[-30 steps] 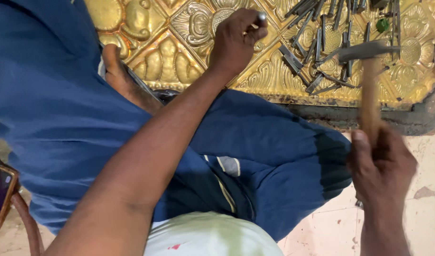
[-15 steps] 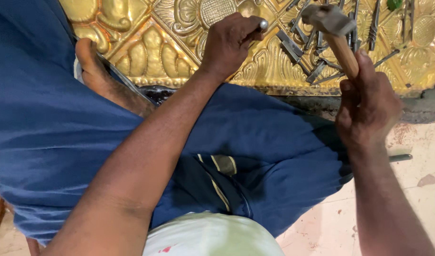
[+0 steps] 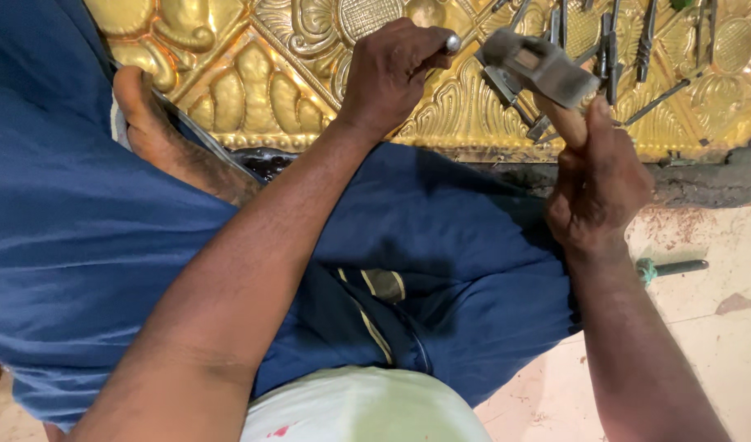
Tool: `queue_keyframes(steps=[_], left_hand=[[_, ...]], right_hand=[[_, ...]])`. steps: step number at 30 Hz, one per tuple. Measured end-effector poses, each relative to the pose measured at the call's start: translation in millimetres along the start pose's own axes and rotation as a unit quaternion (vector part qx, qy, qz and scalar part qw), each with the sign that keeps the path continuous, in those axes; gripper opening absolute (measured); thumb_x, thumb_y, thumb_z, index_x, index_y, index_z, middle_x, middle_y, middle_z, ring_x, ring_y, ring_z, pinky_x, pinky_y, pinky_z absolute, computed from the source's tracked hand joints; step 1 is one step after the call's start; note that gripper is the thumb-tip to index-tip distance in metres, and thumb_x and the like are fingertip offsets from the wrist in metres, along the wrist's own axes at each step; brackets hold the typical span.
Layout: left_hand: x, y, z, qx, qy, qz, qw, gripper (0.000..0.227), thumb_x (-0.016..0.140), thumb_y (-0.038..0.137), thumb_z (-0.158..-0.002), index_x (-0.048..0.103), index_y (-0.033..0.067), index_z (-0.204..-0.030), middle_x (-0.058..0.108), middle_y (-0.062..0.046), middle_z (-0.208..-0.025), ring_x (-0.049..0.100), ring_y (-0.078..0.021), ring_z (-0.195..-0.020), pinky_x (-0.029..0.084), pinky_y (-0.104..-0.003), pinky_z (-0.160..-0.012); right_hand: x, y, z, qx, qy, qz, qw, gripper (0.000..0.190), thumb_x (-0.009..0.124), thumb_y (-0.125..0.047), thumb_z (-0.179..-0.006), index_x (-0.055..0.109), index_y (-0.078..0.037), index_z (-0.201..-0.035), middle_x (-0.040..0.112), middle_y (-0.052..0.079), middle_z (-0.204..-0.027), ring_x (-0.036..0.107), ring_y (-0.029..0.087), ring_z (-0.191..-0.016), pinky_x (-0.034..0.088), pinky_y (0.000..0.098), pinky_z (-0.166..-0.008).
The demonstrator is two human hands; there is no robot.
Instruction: The person sits on the floor and uses a hammer and various chisels to carve intricate floral patterns into a large, gold-colored metal panel. They repeatedly select different chisels from a pile on the panel and strike them to refine the design.
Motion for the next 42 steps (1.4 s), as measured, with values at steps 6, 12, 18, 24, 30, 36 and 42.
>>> queue_keyframes(steps=[6,12,18,24,30,36,42], left_hand=[[3,-1,-2,0.013,0.004,0.016,1.0,0.02,0.082,0.005,-0.092,0.07,0.009,-0.107,0.07,-0.006,-0.08,0.068,-0.0224,-0.075,0.054,-0.038,-0.065],[-1,-1,0,0.01,-0.017,-0.008,1.0,0.024,0.083,0.004,-0.091,0.069,0.0119,-0.109,0.068,-0.006,-0.08,0.068,-0.0233,-0.076,0.054,-0.039,-0.066],[-6,-1,1,0.02,-0.017,0.024,0.999,0.034,0.075,-0.01,-0.085,0.067,0.0084,-0.113,0.068,-0.009,-0.083,0.068,-0.0264,-0.08,0.053,-0.04,-0.068],[-5,-1,7,-0.001,-0.029,0.019,0.999,0.031,0.077,-0.008,-0.088,0.068,0.0101,-0.111,0.068,-0.007,-0.083,0.068,-0.024,-0.079,0.053,-0.04,-0.068],[-5,-7,8,0.036,-0.006,0.045,0.998,0.035,0.077,-0.01,-0.09,0.063,0.0084,-0.117,0.066,-0.009,-0.082,0.066,-0.0248,-0.077,0.05,-0.04,-0.067],[-4,-6,2,0.03,-0.01,0.035,0.999,0.028,0.075,-0.008,-0.093,0.065,0.0087,-0.113,0.071,-0.006,-0.086,0.069,-0.0215,-0.08,0.053,-0.037,-0.068],[-8,3,-7,-0.057,-0.008,0.022,0.998,0.011,0.074,-0.001,-0.095,0.074,0.0078,-0.101,0.072,-0.005,-0.082,0.072,-0.0174,-0.076,0.056,-0.034,-0.066]], right_hand=[[4,7,4,0.047,0.024,-0.017,0.998,0.038,0.059,-0.007,-0.117,0.056,-0.008,-0.154,0.063,0.01,-0.084,0.059,0.016,-0.065,0.048,0.0327,-0.057],[9,1,-3,0.044,-0.035,-0.008,0.998,0.047,0.057,-0.014,-0.106,0.055,-0.006,-0.152,0.068,0.009,-0.086,0.063,0.014,-0.07,0.053,0.0292,-0.06],[3,-9,-7,0.074,-0.096,0.042,0.992,0.044,0.068,0.003,-0.102,0.061,-0.002,-0.145,0.064,0.014,-0.076,0.063,0.025,-0.063,0.054,0.0403,-0.059],[6,-4,0,0.056,-0.02,-0.02,0.998,0.042,0.062,0.005,-0.11,0.057,-0.007,-0.15,0.07,0.012,-0.096,0.068,0.022,-0.077,0.057,0.0361,-0.069],[9,-4,-3,0.041,-0.005,-0.024,0.999,0.045,0.06,0.001,-0.114,0.054,-0.011,-0.157,0.071,0.016,-0.105,0.073,0.026,-0.089,0.06,0.0372,-0.076],[5,-6,-4,0.013,0.039,-0.049,0.998,0.048,0.058,0.001,-0.118,0.05,-0.016,-0.162,0.073,0.018,-0.113,0.075,0.023,-0.092,0.061,0.0328,-0.077],[5,2,-1,0.066,-0.008,-0.095,0.993,0.042,0.057,0.004,-0.117,0.053,-0.013,-0.155,0.073,0.014,-0.108,0.073,0.019,-0.09,0.063,0.0305,-0.08]])
Point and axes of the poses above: each hand's wrist, its own z-axis away from the middle knuckle, its own x-axis out of the palm, y = z × x, the point moved 1 cm from there along -z, towards the middle knuckle
